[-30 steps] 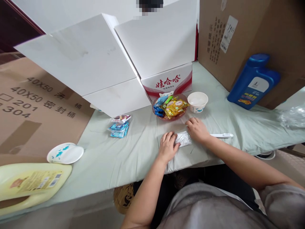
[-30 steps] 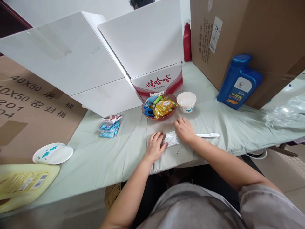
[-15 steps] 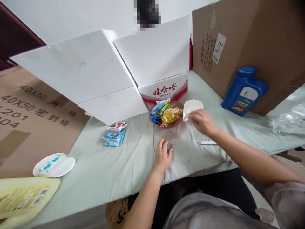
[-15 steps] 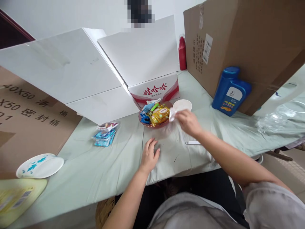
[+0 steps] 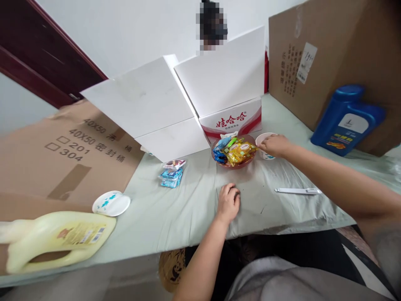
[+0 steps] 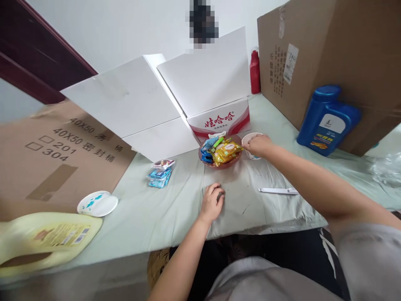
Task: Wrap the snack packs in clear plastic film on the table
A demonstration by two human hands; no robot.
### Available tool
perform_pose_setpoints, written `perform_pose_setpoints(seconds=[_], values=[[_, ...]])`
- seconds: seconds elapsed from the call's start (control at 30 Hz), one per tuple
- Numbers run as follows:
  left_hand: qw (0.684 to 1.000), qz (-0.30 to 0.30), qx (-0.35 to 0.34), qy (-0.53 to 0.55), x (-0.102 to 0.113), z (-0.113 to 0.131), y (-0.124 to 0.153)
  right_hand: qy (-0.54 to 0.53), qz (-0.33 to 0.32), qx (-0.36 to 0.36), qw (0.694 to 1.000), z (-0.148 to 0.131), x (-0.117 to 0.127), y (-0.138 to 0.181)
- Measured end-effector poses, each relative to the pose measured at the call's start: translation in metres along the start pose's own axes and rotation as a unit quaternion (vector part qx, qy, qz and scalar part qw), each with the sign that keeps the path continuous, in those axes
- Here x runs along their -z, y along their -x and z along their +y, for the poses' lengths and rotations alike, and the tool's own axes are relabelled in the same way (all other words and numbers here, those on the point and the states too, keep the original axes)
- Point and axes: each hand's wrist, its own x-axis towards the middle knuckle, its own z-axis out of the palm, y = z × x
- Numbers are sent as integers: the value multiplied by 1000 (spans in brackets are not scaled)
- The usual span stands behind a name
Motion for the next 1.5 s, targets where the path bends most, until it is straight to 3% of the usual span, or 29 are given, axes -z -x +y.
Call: perform_pose_setpoints(seconds=[0.07, 0.1, 0.27, 0.37, 0.43, 0.5, 0.57, 0.63, 0.73, 0.83, 1.0, 1.1, 1.2, 1.3, 1.4, 1.5], values=[[1000, 2, 4, 4, 1, 1, 0, -12, 137, 42, 990, -3, -5, 30], [1000, 3, 5, 5, 1, 2, 1, -34, 172, 55, 983, -4, -11, 49], [1000, 2, 19, 18, -3, 5, 6, -71, 180, 76, 978, 3, -78, 149], [998, -33, 26, 54, 7, -10, -7, -64, 220, 57, 972, 10, -113, 185], [997, -41, 40, 55, 28, -32, -29, -63, 239, 52, 968, 11, -123, 196], [997, 10, 70, -22, 58, -62, -57, -67, 247, 48, 966, 9, -124, 199], [981, 61, 127, -133, 93, -97, -83, -75, 251, 47, 964, 8, -121, 198], [954, 61, 211, -205, 123, -131, -99, -82, 255, 51, 962, 8, -120, 197], [918, 60, 351, -172, 151, -168, -104, -85, 258, 51, 961, 8, -120, 196], [910, 78, 386, -127, 158, -179, -99, -88, 257, 47, 961, 9, -122, 197], [939, 118, 322, -31, 144, -150, -89, -78, 252, 45, 963, 7, -118, 197], [954, 90, 271, 87, 119, -113, -63, -73, 244, 41, 966, 4, -115, 198], [947, 31, 237, 214, 85, -68, -24, -76, 235, 34, 968, 2, -112, 199], [925, 22, 242, 292, 54, -25, 9, -79, 234, 27, 969, 1, -109, 199], [909, -12, 290, 298, 36, -2, 24, -85, 232, 27, 969, -1, -107, 199], [949, 17, 268, 166, 34, -3, 27, -87, 229, 27, 969, -2, -105, 199]])
